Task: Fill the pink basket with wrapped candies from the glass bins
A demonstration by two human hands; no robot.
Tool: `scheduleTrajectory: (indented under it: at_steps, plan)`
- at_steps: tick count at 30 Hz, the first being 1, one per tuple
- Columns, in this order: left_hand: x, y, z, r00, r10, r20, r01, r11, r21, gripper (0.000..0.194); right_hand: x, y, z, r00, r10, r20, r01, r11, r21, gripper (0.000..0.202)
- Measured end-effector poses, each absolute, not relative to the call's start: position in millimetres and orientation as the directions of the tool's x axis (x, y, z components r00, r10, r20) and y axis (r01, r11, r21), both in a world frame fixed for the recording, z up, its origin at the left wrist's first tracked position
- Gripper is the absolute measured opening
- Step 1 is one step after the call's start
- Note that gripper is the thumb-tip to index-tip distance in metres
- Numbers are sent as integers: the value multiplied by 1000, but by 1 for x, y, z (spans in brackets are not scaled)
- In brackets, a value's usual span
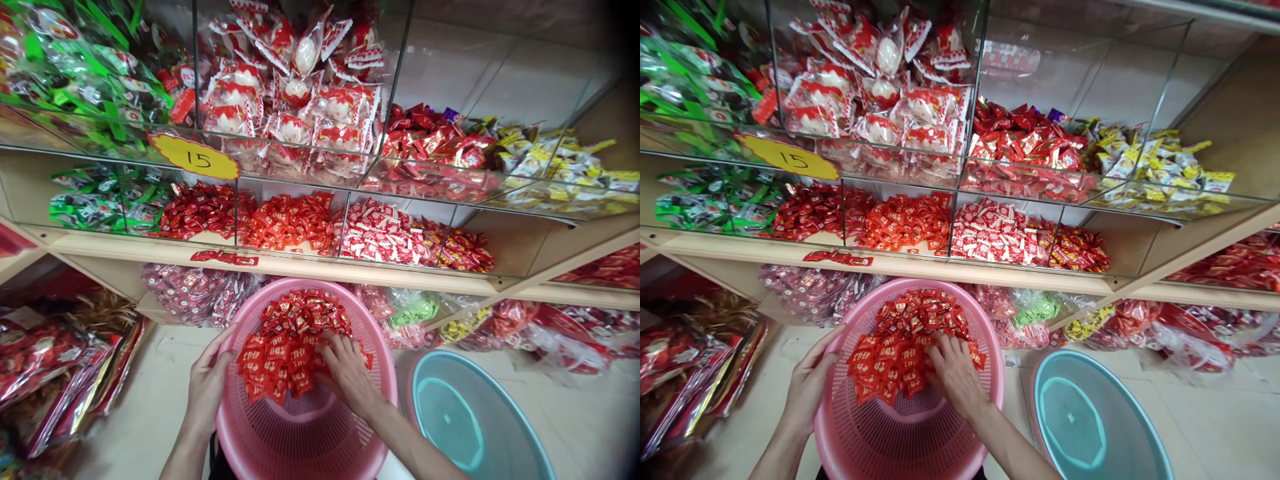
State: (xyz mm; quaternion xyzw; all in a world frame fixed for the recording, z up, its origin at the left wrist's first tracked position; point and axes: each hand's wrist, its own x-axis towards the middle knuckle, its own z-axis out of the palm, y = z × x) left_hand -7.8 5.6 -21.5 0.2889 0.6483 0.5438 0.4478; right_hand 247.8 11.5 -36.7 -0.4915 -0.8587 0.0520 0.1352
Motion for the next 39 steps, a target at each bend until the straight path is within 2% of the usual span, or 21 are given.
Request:
scheduleTrajectory:
  at_steps: [5, 7, 13, 15, 17, 19, 22, 27, 32, 39]
  plan:
    - [-8, 5, -20, -430, 857, -283, -110, 262, 959, 51, 249, 10, -29, -486, 854, 187, 817, 520, -251, 54]
    - [-8, 5, -21, -426, 865, -263, -87, 250, 964, 49, 250, 15, -18, -504, 836, 217, 795, 547, -261, 55]
    - [-10, 5, -24, -421, 870, -258, -86, 244, 966, 49, 237, 77, 57, -482, 759, 437, 745, 618, -252, 34]
    - [-10, 5, -25, -421, 870, -255, -88, 241, 967, 50, 223, 113, 84, -494, 751, 438, 722, 635, -274, 29]
    - [-11, 4, -26, -418, 876, -239, -84, 225, 971, 49, 204, 152, 104, -453, 826, 335, 759, 554, -341, 23]
    - [-13, 4, -27, -410, 885, -222, -83, 207, 975, 47, 184, 188, 113, -299, 952, 69, 848, 298, -438, 21]
    - [-15, 4, -29, -410, 888, -208, -77, 194, 978, 46, 159, 227, 110, -169, 978, -119, 892, 100, -440, 27]
    - [-17, 5, -32, -412, 884, -221, -88, 203, 975, 47, 143, 255, 91, -95, 971, -219, 891, -15, -454, 41]
    - [-16, 5, -30, -417, 874, -251, -99, 231, 968, 49, 139, 263, 80, -97, 950, -296, 861, -70, -505, 34]
    - [-13, 4, -21, -443, 871, -210, -62, 204, 977, 43, 148, 258, 86, -85, 968, -238, 815, -69, -575, 25]
